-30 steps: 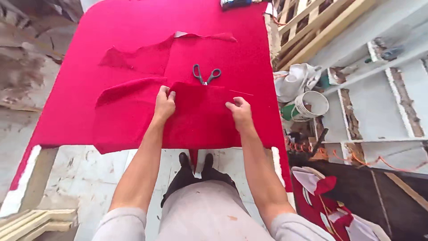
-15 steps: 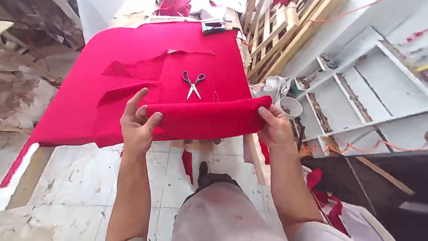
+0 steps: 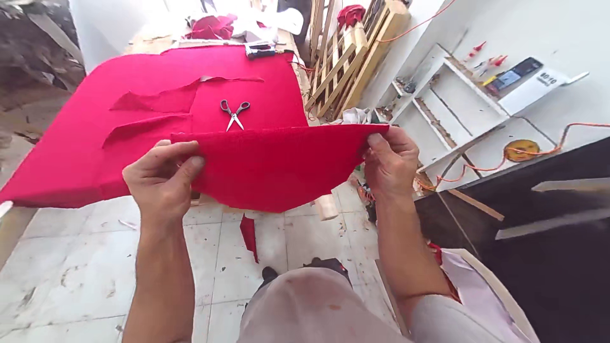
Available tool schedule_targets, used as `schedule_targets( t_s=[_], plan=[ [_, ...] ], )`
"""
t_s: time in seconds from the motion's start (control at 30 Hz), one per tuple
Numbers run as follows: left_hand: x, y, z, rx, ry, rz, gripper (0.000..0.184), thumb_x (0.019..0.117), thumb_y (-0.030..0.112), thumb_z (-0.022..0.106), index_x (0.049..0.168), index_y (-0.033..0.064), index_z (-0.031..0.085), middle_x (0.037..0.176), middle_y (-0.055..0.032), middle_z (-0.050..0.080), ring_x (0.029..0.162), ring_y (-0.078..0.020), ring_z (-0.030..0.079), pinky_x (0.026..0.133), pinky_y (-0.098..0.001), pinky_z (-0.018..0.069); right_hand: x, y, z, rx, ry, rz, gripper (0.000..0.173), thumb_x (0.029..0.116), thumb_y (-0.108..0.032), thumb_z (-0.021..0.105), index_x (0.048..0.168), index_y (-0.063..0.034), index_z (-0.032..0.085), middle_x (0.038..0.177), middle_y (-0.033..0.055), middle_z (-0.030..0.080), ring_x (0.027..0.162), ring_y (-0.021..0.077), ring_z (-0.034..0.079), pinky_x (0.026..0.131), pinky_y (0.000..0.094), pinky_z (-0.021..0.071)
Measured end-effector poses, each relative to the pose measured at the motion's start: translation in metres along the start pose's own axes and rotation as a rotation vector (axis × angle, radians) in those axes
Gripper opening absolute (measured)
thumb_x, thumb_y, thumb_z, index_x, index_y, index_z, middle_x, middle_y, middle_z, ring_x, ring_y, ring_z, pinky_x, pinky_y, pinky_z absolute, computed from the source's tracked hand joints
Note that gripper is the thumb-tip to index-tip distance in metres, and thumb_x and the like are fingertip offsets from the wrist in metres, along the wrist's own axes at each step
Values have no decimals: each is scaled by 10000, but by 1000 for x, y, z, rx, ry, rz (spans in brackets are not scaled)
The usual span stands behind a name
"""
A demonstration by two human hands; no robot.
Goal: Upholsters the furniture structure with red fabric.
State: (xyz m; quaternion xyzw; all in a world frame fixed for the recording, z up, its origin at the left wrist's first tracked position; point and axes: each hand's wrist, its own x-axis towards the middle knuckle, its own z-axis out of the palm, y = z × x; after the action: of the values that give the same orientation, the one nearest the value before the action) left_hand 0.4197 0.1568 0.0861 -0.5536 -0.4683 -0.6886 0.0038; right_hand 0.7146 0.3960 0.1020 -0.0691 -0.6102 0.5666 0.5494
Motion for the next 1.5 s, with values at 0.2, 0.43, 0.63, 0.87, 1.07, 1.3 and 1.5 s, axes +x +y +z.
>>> schedule_targets(
  t_s=[0.2,0.43,0.63,0.87,1.07,1.3,1.5],
  plan=[
    [11,43,65,63,-12,3,269,909,111,762,1168,181,757,1097,111,719,963,-44,681,856,-240,591,25,-34,-70,-55,-72,-70,161,993,-46,641,1112,-75,745,1026,-4,762,901,95,729,826,304,631],
    [22,78,142,190,-15,58,236,940,102,722,1169,160,736,1136,103,707,1036,-64,677,931,-281,577,68,-79,-149,-192,-93,-163,403,894,6,738,1155,-136,466,880,-87,746,795,73,740,764,291,643],
    [21,110,188,387,-13,-31,262,947,75,687,1208,60,697,1174,34,710,1060,-68,683,947,-266,570,78,-89,-198,-359,-301,-289,233,992,-21,612,1197,24,712,1122,50,740,973,80,709,864,272,611],
    [18,129,211,627,-61,-83,314,907,173,772,1186,43,711,1141,-29,707,1029,-59,692,951,-248,576,59,-108,-224,-594,-339,-289,337,882,-94,785,1193,21,722,1126,125,698,958,113,707,870,261,615],
    [-6,144,214,887,-187,-1,210,986,220,675,1068,44,757,1082,-125,719,1010,-146,686,918,-310,548,33,-114,-244,-748,-403,-274,142,922,-131,749,1019,-31,778,992,77,706,884,58,672,821,208,574],
    [-110,147,202,606,-282,-313,120,990,308,668,1001,213,741,1305,7,620,1256,-139,573,1081,-373,486,-54,-93,-267,-564,-578,32,129,938,-230,751,955,-106,781,1269,102,673,1127,164,667,945,337,592],
    [-131,123,190,445,-179,-533,151,1038,218,586,1123,137,681,1222,-17,724,1151,-162,683,991,-369,568,-75,-41,-239,-283,-515,334,119,961,-92,672,1025,-19,741,1025,57,777,987,149,744,907,350,626]
  ],
)
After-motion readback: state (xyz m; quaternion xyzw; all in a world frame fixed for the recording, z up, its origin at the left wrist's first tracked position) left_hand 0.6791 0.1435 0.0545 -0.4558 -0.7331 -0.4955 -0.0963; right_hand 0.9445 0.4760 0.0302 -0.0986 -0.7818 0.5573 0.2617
